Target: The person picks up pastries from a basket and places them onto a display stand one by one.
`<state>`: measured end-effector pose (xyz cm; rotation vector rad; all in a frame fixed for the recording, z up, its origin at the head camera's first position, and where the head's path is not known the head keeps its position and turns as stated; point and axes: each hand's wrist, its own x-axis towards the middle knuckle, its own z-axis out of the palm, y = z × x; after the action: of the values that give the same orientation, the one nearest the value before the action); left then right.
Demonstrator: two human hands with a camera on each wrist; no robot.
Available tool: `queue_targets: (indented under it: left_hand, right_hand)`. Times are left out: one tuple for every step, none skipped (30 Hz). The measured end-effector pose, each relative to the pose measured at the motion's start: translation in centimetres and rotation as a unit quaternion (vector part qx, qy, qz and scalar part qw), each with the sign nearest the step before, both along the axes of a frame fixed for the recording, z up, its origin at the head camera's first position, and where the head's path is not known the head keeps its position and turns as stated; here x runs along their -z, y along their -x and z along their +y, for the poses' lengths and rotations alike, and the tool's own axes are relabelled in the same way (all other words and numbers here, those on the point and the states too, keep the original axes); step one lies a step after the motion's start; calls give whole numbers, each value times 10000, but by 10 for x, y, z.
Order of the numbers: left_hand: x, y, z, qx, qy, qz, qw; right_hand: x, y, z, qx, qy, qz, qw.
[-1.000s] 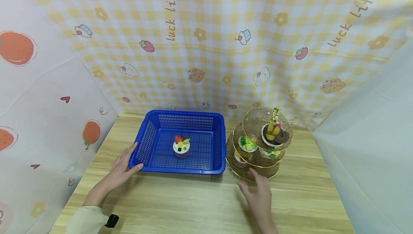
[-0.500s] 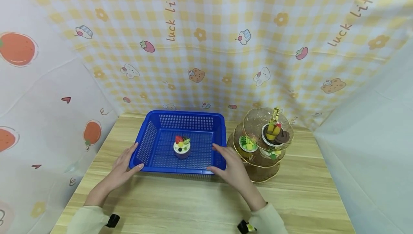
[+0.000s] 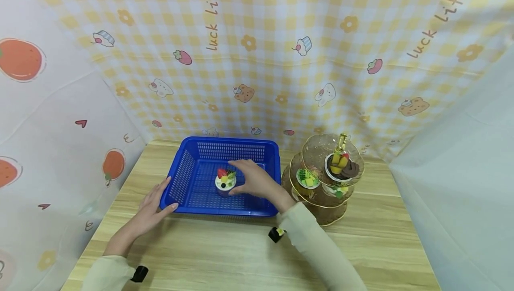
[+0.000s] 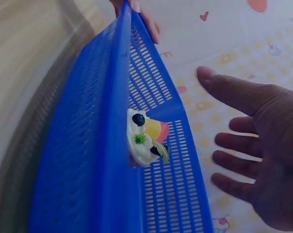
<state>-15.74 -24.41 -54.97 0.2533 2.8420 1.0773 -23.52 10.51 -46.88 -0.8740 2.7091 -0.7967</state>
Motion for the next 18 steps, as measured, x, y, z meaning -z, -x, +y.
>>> queue_targets:
  left_hand:
    - [0,0,0,-2,5,1,10000]
    - [-1,0,0,-8,13,-7,10000]
    - [-1,0,1,-11,15,-23,10000]
    - [-1,0,1,-20,21,-34,10000]
    - [-1,0,1,-26,23,-44,10000]
    - [-1,0,1,-29,23,-45,10000]
    - [-1,0,1,-25,13,-48,10000]
    - [-1,0,1,-22,-3,-37,10000]
    - [-1,0,1,-22,-11,-4,10000]
    - [-1,0,1,-16,-27,18,10000]
    - [-1,0,1,-13,-43,32,10000]
    - [-1,0,1,-9,-45,39,10000]
    - [0,0,1,-13,-38,33,10000]
    - [0,0,1,-20,-33,33,10000]
    - [-1,0,1,-23,-8,24,10000]
    - [-1,-1,1,-16,-1,-2,10000]
    - [-1,-1,1,-18,12,-13,10000]
    - [-2,-1,1,-13,20,-9,10000]
  right_hand:
    - [0,5,-5,-75,-117,-160,9998]
    - [0,11,-9,-138,-213,-304,9992]
    - [0,16,-13,-197,-306,-427,9984]
    - [0,22,-17,-246,-397,-529,9975]
    - [0,27,-21,-273,-483,-597,9967]
    - [0,33,-23,-290,-563,-681,9957]
    - [1,39,-26,-303,-621,-752,9948]
    - [2,45,-27,-327,-695,-816,9937]
    - [4,50,-28,-365,-785,-852,9926]
    - [6,56,-29,-413,-830,-895,9917]
    - [9,60,-30,-473,-873,-951,9905]
    - [12,64,-30,-533,-906,-1054,9889]
    - [14,68,-31,-599,-918,-1176,9870]
    - [16,71,-31,-671,-940,-1310,9846]
    - [18,73,-31,-730,-946,-1458,9821]
    - [20,74,-32,-758,-925,-1656,9789]
    - [21,75,-32,-777,-926,-1830,9757]
    - [23,75,-33,-784,-935,-1989,9724]
